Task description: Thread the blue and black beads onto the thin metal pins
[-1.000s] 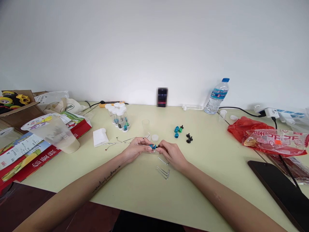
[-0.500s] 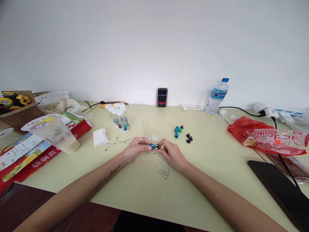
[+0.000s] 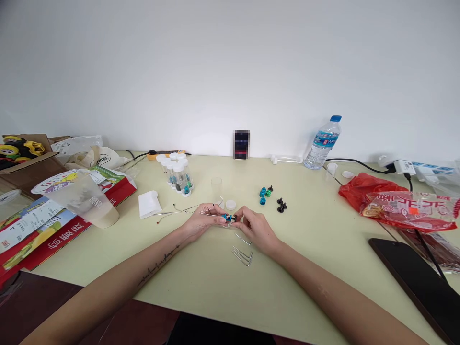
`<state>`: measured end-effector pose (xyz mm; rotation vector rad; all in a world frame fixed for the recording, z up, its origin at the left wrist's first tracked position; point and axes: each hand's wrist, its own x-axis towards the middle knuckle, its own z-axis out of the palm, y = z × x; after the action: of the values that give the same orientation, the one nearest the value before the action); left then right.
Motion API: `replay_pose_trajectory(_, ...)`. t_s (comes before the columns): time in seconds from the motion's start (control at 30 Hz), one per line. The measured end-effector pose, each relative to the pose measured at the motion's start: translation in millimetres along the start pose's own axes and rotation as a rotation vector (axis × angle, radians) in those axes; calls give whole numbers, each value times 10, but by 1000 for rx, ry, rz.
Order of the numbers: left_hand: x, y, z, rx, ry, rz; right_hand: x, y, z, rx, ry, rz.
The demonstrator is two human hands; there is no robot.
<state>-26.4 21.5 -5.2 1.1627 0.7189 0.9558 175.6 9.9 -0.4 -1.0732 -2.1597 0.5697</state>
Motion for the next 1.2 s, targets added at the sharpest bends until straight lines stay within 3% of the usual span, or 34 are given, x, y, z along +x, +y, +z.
replay_pose_trajectory(0.13, -5, 7, 7, 12, -6, 3, 1, -12, -9, 2, -55, 17)
replay_pose_trajectory(0.3, -5, 9, 7, 6, 9, -15, 1, -4, -2, -33, 12, 2)
replay_pose_trajectory(0.47, -15, 14, 17, 7, -12, -1, -3, -6, -15, -17, -72, -2)
replay_pose_trajectory(0.67, -4, 4, -4, -10, 1, -10, -4, -10, -5, -39, -1, -3)
replay_pose_trajectory(0.8, -2, -2, -6, 2, -17, 5, -4, -10, -5, -26, -49, 1)
replay_pose_trajectory(1.2, -3, 18, 2, 3, 6, -16, 2, -4, 0, -52, -8, -7)
